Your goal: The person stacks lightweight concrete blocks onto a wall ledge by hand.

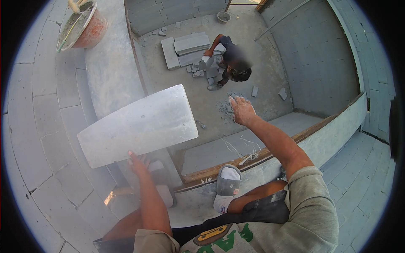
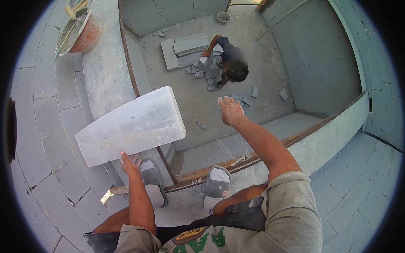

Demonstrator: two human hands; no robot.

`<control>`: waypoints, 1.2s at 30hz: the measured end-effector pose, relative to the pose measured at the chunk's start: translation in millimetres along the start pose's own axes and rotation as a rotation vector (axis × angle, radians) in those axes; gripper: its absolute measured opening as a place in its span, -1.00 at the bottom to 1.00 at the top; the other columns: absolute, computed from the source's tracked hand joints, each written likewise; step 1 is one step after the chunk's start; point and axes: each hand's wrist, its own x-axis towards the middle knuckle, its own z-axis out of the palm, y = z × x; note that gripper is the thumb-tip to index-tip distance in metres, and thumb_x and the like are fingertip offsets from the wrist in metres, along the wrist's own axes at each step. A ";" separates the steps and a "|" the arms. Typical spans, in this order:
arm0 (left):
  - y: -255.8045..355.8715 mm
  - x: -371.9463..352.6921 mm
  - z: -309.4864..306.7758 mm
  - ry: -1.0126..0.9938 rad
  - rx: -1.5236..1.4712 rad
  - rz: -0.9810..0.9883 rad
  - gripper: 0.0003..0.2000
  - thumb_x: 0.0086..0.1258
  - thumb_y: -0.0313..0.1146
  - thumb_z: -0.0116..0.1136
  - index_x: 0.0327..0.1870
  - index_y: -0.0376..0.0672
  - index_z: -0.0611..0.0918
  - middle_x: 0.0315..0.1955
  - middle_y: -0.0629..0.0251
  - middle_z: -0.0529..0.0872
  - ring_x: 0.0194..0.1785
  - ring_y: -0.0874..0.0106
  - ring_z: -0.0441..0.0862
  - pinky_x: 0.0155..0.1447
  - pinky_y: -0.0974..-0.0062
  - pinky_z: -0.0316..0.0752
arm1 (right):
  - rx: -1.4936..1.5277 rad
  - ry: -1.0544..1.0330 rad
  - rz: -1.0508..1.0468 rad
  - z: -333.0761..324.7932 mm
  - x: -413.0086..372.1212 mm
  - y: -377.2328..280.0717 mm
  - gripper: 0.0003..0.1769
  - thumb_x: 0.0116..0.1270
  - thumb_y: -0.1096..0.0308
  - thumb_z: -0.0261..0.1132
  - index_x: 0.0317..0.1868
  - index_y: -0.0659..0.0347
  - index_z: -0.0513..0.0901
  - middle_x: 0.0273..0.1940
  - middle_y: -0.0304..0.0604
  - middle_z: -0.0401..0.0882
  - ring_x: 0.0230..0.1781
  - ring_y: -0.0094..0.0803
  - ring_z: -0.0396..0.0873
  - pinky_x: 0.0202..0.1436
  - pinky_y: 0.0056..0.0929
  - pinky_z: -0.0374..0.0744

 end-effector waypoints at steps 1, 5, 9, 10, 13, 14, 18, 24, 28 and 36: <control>1.6 -1.9 1.0 0.010 0.003 0.003 -0.10 0.35 0.17 0.10 0.49 -0.23 -0.03 0.34 -0.04 0.28 0.16 -0.05 0.53 0.08 -0.03 0.50 | -0.001 -0.002 0.003 -2.8 0.4 0.4 -0.17 0.18 0.26 0.36 0.40 0.21 0.17 0.26 0.01 0.28 0.32 -0.11 0.30 0.26 -0.15 0.41; -1.5 -3.1 4.3 0.074 0.029 0.043 -0.25 0.28 0.28 0.11 0.20 -0.24 0.33 0.11 0.01 0.51 0.12 0.10 0.56 0.07 0.00 0.43 | 0.072 -0.063 0.080 -6.9 1.6 4.1 -0.15 0.18 0.23 0.37 0.41 0.21 0.15 0.31 0.02 0.25 0.34 -0.09 0.27 0.30 -0.15 0.39; -3.2 -3.0 5.3 0.081 0.009 0.043 -0.25 0.28 0.28 0.11 0.21 -0.25 0.33 0.12 0.01 0.51 0.12 0.09 0.56 0.08 0.00 0.42 | 0.113 -0.109 0.127 -1.4 -1.3 8.9 -0.11 0.17 0.18 0.39 0.42 0.20 0.13 0.34 0.04 0.22 0.36 -0.07 0.24 0.33 -0.15 0.36; -2.2 -4.1 5.5 0.079 0.010 0.042 -0.24 0.27 0.28 0.12 0.21 -0.25 0.33 0.12 0.01 0.50 0.12 0.10 0.56 0.08 0.00 0.42 | 0.112 -0.111 0.127 -1.0 -3.2 9.5 -0.11 0.17 0.18 0.39 0.42 0.20 0.13 0.34 0.04 0.22 0.36 -0.07 0.24 0.33 -0.15 0.36; 3.7 -7.4 4.6 0.054 0.016 0.027 -0.16 0.31 0.25 0.10 0.35 -0.25 0.14 0.22 -0.04 0.41 0.14 0.05 0.55 0.12 -0.02 0.43 | 0.114 -0.095 0.124 -0.5 -7.1 10.7 -0.08 0.18 0.16 0.39 0.44 0.20 0.09 0.38 0.07 0.18 0.39 -0.05 0.20 0.36 -0.15 0.33; 4.2 -8.6 4.3 0.030 0.020 0.011 -0.08 0.35 0.22 0.07 0.48 -0.24 -0.05 0.31 -0.10 0.33 0.16 0.00 0.54 0.16 -0.04 0.43 | 0.042 -0.030 0.085 -0.2 -7.2 11.7 -0.07 0.18 0.15 0.39 0.45 0.19 0.07 0.39 0.07 0.14 0.41 -0.05 0.18 0.36 -0.13 0.32; -8.1 -21.5 9.3 0.023 0.072 0.010 -0.18 0.28 0.38 -0.02 0.22 -0.29 0.32 0.14 -0.04 0.51 0.10 0.14 0.58 0.08 0.10 0.45 | 0.132 0.051 0.083 -9.8 2.3 10.2 0.03 0.17 0.03 0.40 0.48 0.18 -0.01 0.44 0.15 0.03 0.46 0.04 0.07 0.43 -0.07 0.22; -29.4 -47.4 20.9 -0.111 0.107 -0.047 -0.19 0.33 0.41 -0.17 0.10 -0.34 0.45 -0.03 0.00 0.64 -0.02 0.22 0.66 -0.05 0.32 0.53 | 0.751 0.424 0.286 -31.9 12.2 -14.4 0.29 0.10 -0.32 0.34 0.43 0.52 -0.13 0.35 0.49 -0.02 0.43 0.30 -0.02 0.42 0.07 0.16; -30.4 -80.8 54.8 -0.497 0.259 -0.211 -0.20 0.36 0.40 -0.26 0.02 -0.34 0.52 -0.13 0.05 0.70 -0.11 0.27 0.70 -0.08 0.37 0.54 | 0.875 0.664 0.462 -93.2 22.9 -5.3 0.43 0.00 -0.43 0.33 0.41 0.60 -0.19 0.33 0.57 -0.07 0.41 0.37 -0.03 0.38 0.15 0.19; -46.1 -149.3 107.4 -0.804 0.298 -0.306 -0.15 0.35 0.43 -0.29 0.19 -0.32 0.46 -0.03 0.01 0.67 -0.02 0.24 0.67 0.03 0.22 0.51 | 0.707 0.435 0.997 -184.9 17.5 47.2 0.35 -0.05 -0.08 0.51 0.50 0.32 -0.21 0.30 0.35 0.17 0.32 0.15 0.28 0.27 -0.06 0.44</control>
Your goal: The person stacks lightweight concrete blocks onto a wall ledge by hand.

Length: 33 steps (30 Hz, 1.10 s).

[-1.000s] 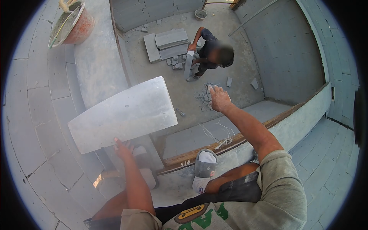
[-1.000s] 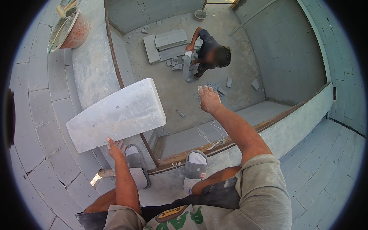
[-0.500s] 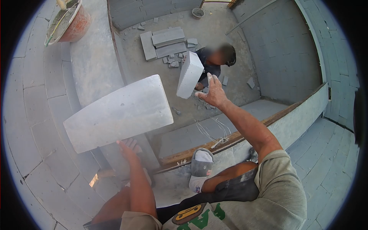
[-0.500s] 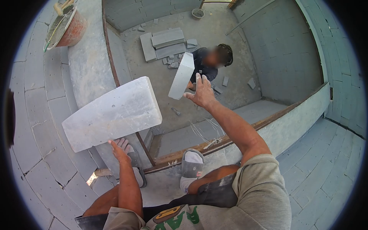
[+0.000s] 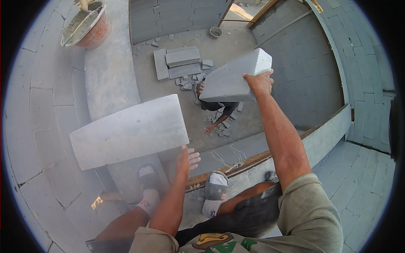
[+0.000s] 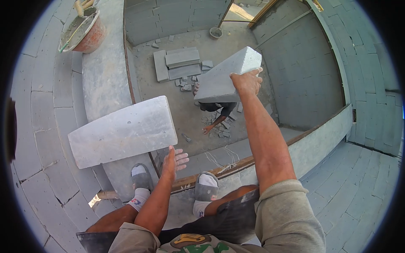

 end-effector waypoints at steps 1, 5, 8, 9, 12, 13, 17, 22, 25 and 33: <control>-2.5 2.4 4.2 -0.028 -0.021 -0.009 -0.14 0.34 0.43 -0.28 0.23 -0.31 0.42 0.00 -0.01 0.65 0.02 0.22 0.65 0.06 0.18 0.49 | 0.004 0.003 0.017 -8.3 -1.2 3.2 0.33 -0.05 -0.04 0.51 0.49 0.33 -0.20 0.28 0.32 0.22 0.27 0.12 0.35 0.25 -0.09 0.46; -1.4 15.4 24.1 -0.100 -0.117 -0.023 -0.10 0.32 0.44 -0.23 0.33 -0.30 0.34 0.11 -0.07 0.57 0.15 0.16 0.57 0.18 0.07 0.41 | 0.004 0.064 -0.070 -40.1 -22.2 21.4 0.29 -0.08 0.04 0.50 0.49 0.35 -0.15 0.23 0.30 0.30 0.17 0.10 0.47 0.21 -0.14 0.49; -1.0 16.6 47.5 -0.195 -0.141 -0.050 -0.04 0.29 0.47 -0.22 0.40 -0.32 0.22 0.20 -0.13 0.48 0.24 0.09 0.49 0.26 0.00 0.34 | -0.063 0.096 -0.226 -89.4 -51.8 21.8 0.27 -0.10 0.05 0.51 0.48 0.36 -0.09 0.18 0.30 0.35 0.11 0.08 0.53 0.17 -0.14 0.53; -1.2 17.6 58.6 -0.241 -0.209 -0.084 -0.01 0.27 0.48 -0.22 0.43 -0.32 0.15 0.24 -0.16 0.43 0.28 0.05 0.44 0.29 -0.04 0.31 | -0.071 0.131 -0.284 -109.3 -64.0 18.6 0.25 -0.12 0.05 0.51 0.47 0.36 -0.01 0.10 0.27 0.43 0.05 0.06 0.58 0.13 -0.14 0.55; -5.0 18.9 98.5 -0.431 -0.373 -0.152 0.15 0.15 0.57 -0.22 0.49 -0.30 -0.14 0.39 -0.23 0.17 0.44 -0.08 0.18 0.38 -0.19 0.11 | -0.086 0.196 -0.418 -186.6 -111.5 7.4 0.18 -0.18 0.11 0.51 0.46 0.24 0.11 0.01 0.20 0.54 -0.10 -0.02 0.65 0.08 -0.19 0.59; -1.0 14.6 113.4 -0.485 -0.436 -0.180 0.18 0.12 0.59 -0.22 0.49 -0.29 -0.20 0.42 -0.24 0.10 0.47 -0.09 0.11 0.40 -0.22 0.04 | -0.065 0.230 -0.474 -210.0 -132.9 6.1 0.16 -0.20 0.13 0.51 0.45 0.20 0.15 -0.02 0.18 0.57 -0.15 -0.05 0.67 0.07 -0.22 0.60; 7.3 -13.0 172.4 -0.556 -0.747 -0.284 0.21 0.05 0.62 -0.18 0.51 -0.13 -0.28 0.47 -0.15 -0.03 0.51 -0.11 -0.05 0.43 -0.27 -0.13 | 0.061 0.284 -0.596 -293.5 -208.3 17.4 0.22 -0.36 -0.07 0.39 0.45 0.08 0.18 -0.11 0.25 0.55 -0.25 0.07 0.66 -0.16 -0.02 0.68; 16.4 -72.7 201.8 -0.815 -0.999 -0.175 0.00 0.16 0.51 -0.07 0.48 -0.05 0.06 0.44 0.17 0.17 0.46 0.15 0.17 0.46 0.04 0.05 | 0.042 0.490 -0.563 -329.2 -286.1 53.5 0.33 -0.37 -0.31 0.42 0.39 0.33 0.19 0.15 0.37 0.31 0.17 0.24 0.41 0.09 0.19 0.48; 32.4 -88.7 200.4 -0.643 -1.016 -0.228 -0.14 0.23 0.41 0.00 0.41 -0.02 0.21 0.37 0.25 0.30 0.42 0.27 0.25 0.41 0.20 0.15 | 0.096 0.440 -0.620 -363.4 -299.0 105.9 0.25 -0.27 -0.20 0.46 0.38 0.40 0.23 0.26 0.30 0.28 0.29 0.12 0.31 0.26 0.12 0.30; 112.2 -103.1 154.5 -0.633 -1.036 0.050 -0.29 0.35 0.21 0.08 0.36 -0.09 0.26 0.33 0.25 0.36 0.40 0.27 0.29 0.38 0.26 0.23 | 0.371 0.446 -0.731 -347.5 -355.5 72.3 0.21 -0.26 -0.03 0.53 0.38 0.42 0.21 0.27 0.22 0.28 0.30 0.04 0.26 0.31 0.03 0.24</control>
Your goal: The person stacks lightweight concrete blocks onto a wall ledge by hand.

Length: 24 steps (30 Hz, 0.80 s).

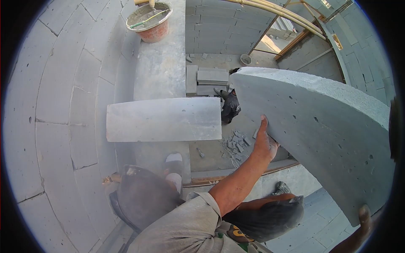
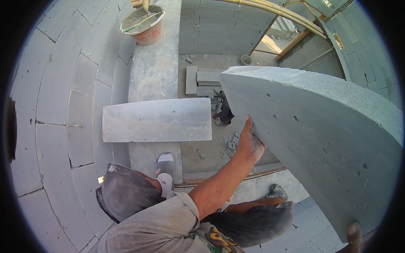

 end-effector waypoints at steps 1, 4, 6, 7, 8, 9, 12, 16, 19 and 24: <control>17.2 -4.6 5.7 -0.031 -0.017 0.054 -0.31 0.37 0.17 0.08 0.35 -0.11 0.27 0.32 0.24 0.36 0.40 0.27 0.29 0.39 0.26 0.24 | 0.047 0.004 -0.009 -7.4 -2.3 15.0 0.20 -0.24 -0.03 0.54 0.38 0.41 0.20 0.25 0.21 0.29 0.29 0.03 0.28 0.29 0.02 0.26; 66.3 -25.1 12.6 -0.037 -0.047 0.310 -0.34 0.37 0.11 0.12 0.35 -0.11 0.28 0.32 0.23 0.36 0.40 0.25 0.28 0.40 0.23 0.24 | 0.130 -0.077 -0.092 -19.7 -0.1 73.9 0.19 -0.18 -0.03 0.55 0.37 0.40 0.17 0.21 0.18 0.31 0.24 0.00 0.31 0.24 -0.01 0.32; 103.3 -42.4 6.6 -0.089 -0.069 0.473 -0.33 0.36 0.09 0.15 0.35 -0.11 0.29 0.31 0.23 0.36 0.40 0.24 0.28 0.41 0.22 0.25 | 0.184 -0.201 -0.176 -14.0 6.8 111.1 0.18 -0.14 -0.02 0.56 0.37 0.40 0.14 0.19 0.17 0.32 0.22 -0.03 0.33 0.21 -0.03 0.35; 120.7 -58.7 5.3 -0.042 -0.062 0.556 -0.33 0.35 0.09 0.16 0.36 -0.12 0.29 0.32 0.22 0.36 0.39 0.23 0.29 0.42 0.22 0.25 | 0.214 -0.279 -0.220 -0.8 11.3 123.8 0.17 -0.12 -0.02 0.56 0.38 0.39 0.13 0.17 0.16 0.32 0.20 -0.04 0.35 0.20 -0.04 0.37; 138.9 -75.0 5.8 -0.005 -0.048 0.635 -0.32 0.34 0.10 0.16 0.36 -0.12 0.29 0.32 0.21 0.36 0.39 0.23 0.29 0.42 0.23 0.24 | 0.251 -0.355 -0.270 17.7 14.1 131.9 0.17 -0.10 -0.01 0.57 0.38 0.39 0.11 0.16 0.15 0.33 0.19 -0.05 0.36 0.18 -0.06 0.39; 158.3 -85.0 -5.7 0.004 -0.060 0.694 -0.30 0.33 0.11 0.17 0.36 -0.12 0.29 0.31 0.22 0.37 0.38 0.22 0.30 0.42 0.23 0.24 | 0.295 -0.435 -0.319 40.8 15.8 133.2 0.17 -0.09 -0.01 0.57 0.38 0.39 0.10 0.15 0.14 0.33 0.17 -0.06 0.37 0.17 -0.07 0.41; 220.7 -113.0 -52.9 0.153 -0.106 0.886 -0.30 0.32 0.12 0.17 0.35 -0.14 0.31 0.31 0.21 0.38 0.36 0.21 0.32 0.42 0.18 0.24 | 0.450 -0.669 -0.414 130.5 11.8 102.9 0.17 -0.06 0.03 0.58 0.37 0.40 0.04 0.11 0.16 0.34 0.14 -0.07 0.41 0.13 -0.10 0.46; 261.5 -170.3 -90.4 0.418 -0.123 1.107 -0.41 0.38 0.09 0.10 0.30 -0.11 0.41 0.28 0.23 0.43 0.31 0.20 0.39 0.38 0.11 0.27 | 0.507 -1.049 -0.434 226.4 5.5 70.4 0.35 -0.05 -0.06 0.55 0.44 0.44 -0.19 0.26 0.29 0.15 0.26 0.03 0.30 0.28 -0.07 0.35; 292.3 -185.0 -133.6 0.570 -0.166 1.197 -0.42 0.38 0.11 0.09 0.27 -0.09 0.44 0.25 0.25 0.47 0.28 0.18 0.42 0.36 0.09 0.28 | 0.532 -1.157 -0.392 290.1 -18.2 54.6 0.41 -0.06 -0.13 0.53 0.46 0.41 -0.27 0.31 0.32 0.08 0.34 0.02 0.21 0.37 -0.05 0.26; 297.5 -186.5 -154.6 0.783 -0.082 1.235 -0.47 0.35 -0.02 0.20 0.23 -0.14 0.47 0.17 0.20 0.52 0.22 0.19 0.47 0.30 0.09 0.35 | 0.727 -1.253 -0.172 342.7 -35.5 61.5 0.46 -0.10 -0.18 0.52 0.49 0.36 -0.30 0.35 0.32 0.04 0.39 0.02 0.15 0.43 -0.04 0.18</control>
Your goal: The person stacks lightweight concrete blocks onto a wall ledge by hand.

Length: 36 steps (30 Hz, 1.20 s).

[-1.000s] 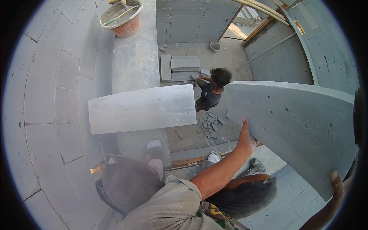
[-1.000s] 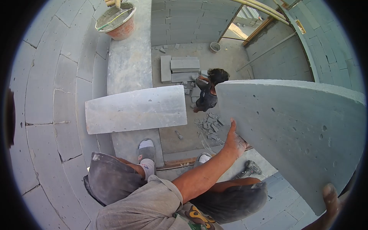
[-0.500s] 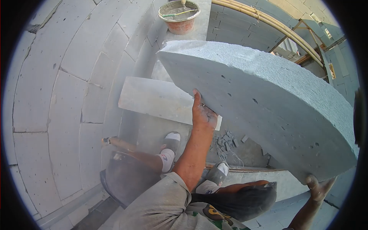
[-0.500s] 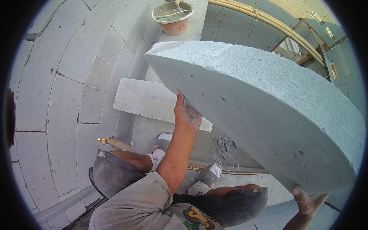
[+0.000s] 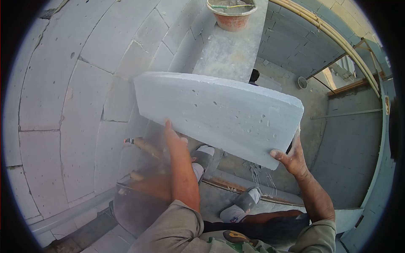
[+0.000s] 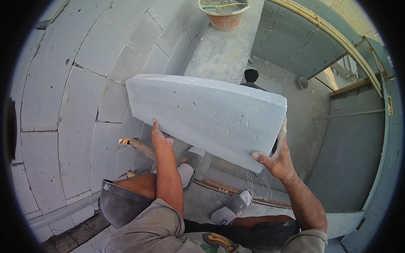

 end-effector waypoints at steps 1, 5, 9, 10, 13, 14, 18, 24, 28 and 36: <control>1.6 -0.8 -1.0 0.081 0.092 0.025 -0.48 0.33 -0.08 0.24 0.22 -0.16 0.47 0.15 0.18 0.53 0.19 0.20 0.49 0.27 0.08 0.38 | 0.081 0.006 0.077 2.2 -2.0 2.8 0.47 -0.13 -0.16 0.53 0.49 0.36 -0.30 0.35 0.31 0.05 0.40 0.03 0.13 0.44 -0.04 0.15; -10.1 17.8 -0.4 0.060 0.418 0.189 -0.49 0.31 -0.17 0.28 0.21 -0.23 0.45 0.11 0.12 0.54 0.14 0.20 0.53 0.20 0.06 0.43 | 0.392 0.051 0.316 -1.2 3.9 61.1 0.42 -0.14 -0.07 0.52 0.49 0.33 -0.27 0.34 0.29 0.09 0.42 0.04 0.08 0.45 -0.06 0.12; -28.0 50.3 -14.9 0.110 0.531 0.237 -0.45 0.32 -0.17 0.26 0.24 -0.28 0.40 0.12 0.08 0.54 0.11 0.15 0.55 0.17 0.00 0.44 | 0.356 -0.015 0.376 -0.7 5.4 96.5 0.38 -0.12 -0.01 0.49 0.50 0.26 -0.27 0.32 0.31 0.12 0.39 0.07 0.12 0.43 -0.07 0.14; -31.7 49.1 -17.9 0.141 0.546 0.270 -0.44 0.33 -0.18 0.26 0.25 -0.28 0.38 0.12 0.07 0.53 0.11 0.13 0.55 0.16 0.00 0.44 | 0.365 -0.006 0.394 2.6 2.5 106.2 0.38 -0.12 -0.01 0.49 0.50 0.26 -0.27 0.32 0.31 0.12 0.39 0.07 0.12 0.43 -0.07 0.14; -38.7 44.6 -10.1 0.205 0.596 0.267 -0.46 0.35 -0.21 0.24 0.27 -0.26 0.36 0.11 0.08 0.54 0.10 0.13 0.56 0.14 0.02 0.47 | 0.337 0.038 0.436 -1.7 16.9 119.0 0.33 -0.05 0.00 0.47 0.50 0.25 -0.29 0.31 0.31 0.17 0.35 0.06 0.20 0.41 -0.09 0.20; -36.7 38.2 -4.0 0.191 0.610 0.264 -0.46 0.35 -0.21 0.24 0.27 -0.26 0.36 0.11 0.08 0.54 0.10 0.13 0.56 0.14 0.02 0.47 | 0.363 0.093 0.513 1.6 21.9 114.7 0.30 -0.01 0.01 0.45 0.50 0.24 -0.27 0.30 0.31 0.19 0.33 0.05 0.24 0.39 -0.11 0.24; -28.1 22.1 3.3 0.151 0.504 0.169 -0.47 0.38 -0.22 0.18 0.30 -0.22 0.36 0.17 0.07 0.48 0.15 0.16 0.52 0.11 0.08 0.51 | 0.348 0.152 0.601 6.7 29.8 117.4 0.17 0.11 0.07 0.40 0.50 0.24 -0.22 0.28 0.30 0.23 0.30 0.02 0.31 0.35 -0.15 0.32; -20.0 29.6 7.3 0.096 0.607 0.196 -0.48 0.42 -0.28 0.11 0.35 -0.22 0.33 0.19 0.03 0.46 0.19 0.15 0.49 0.09 0.14 0.56 | 0.061 0.076 0.582 28.4 50.5 125.5 0.02 0.20 0.11 0.34 0.47 0.35 -0.08 0.27 0.34 0.24 0.29 0.08 0.34 0.36 -0.19 0.33; -28.7 57.5 -0.4 0.173 0.698 0.294 -0.45 0.41 -0.29 0.11 0.34 -0.34 0.29 0.20 -0.05 0.45 0.22 0.10 0.49 0.16 0.21 0.53 | -0.011 0.070 0.585 21.2 51.4 125.9 -0.02 0.21 0.11 0.33 0.44 0.42 -0.01 0.29 0.36 0.24 0.31 0.07 0.32 0.39 -0.21 0.31; -36.9 46.3 9.1 0.240 1.123 0.809 -0.28 0.30 -0.07 0.22 0.42 -0.18 0.22 0.42 0.01 0.15 0.48 0.07 0.11 0.41 -0.13 0.09 | -0.327 0.089 0.514 -28.7 6.7 152.2 -0.03 0.28 -0.11 0.23 0.43 0.44 0.07 0.35 0.34 0.21 0.43 0.05 0.17 0.47 -0.21 0.16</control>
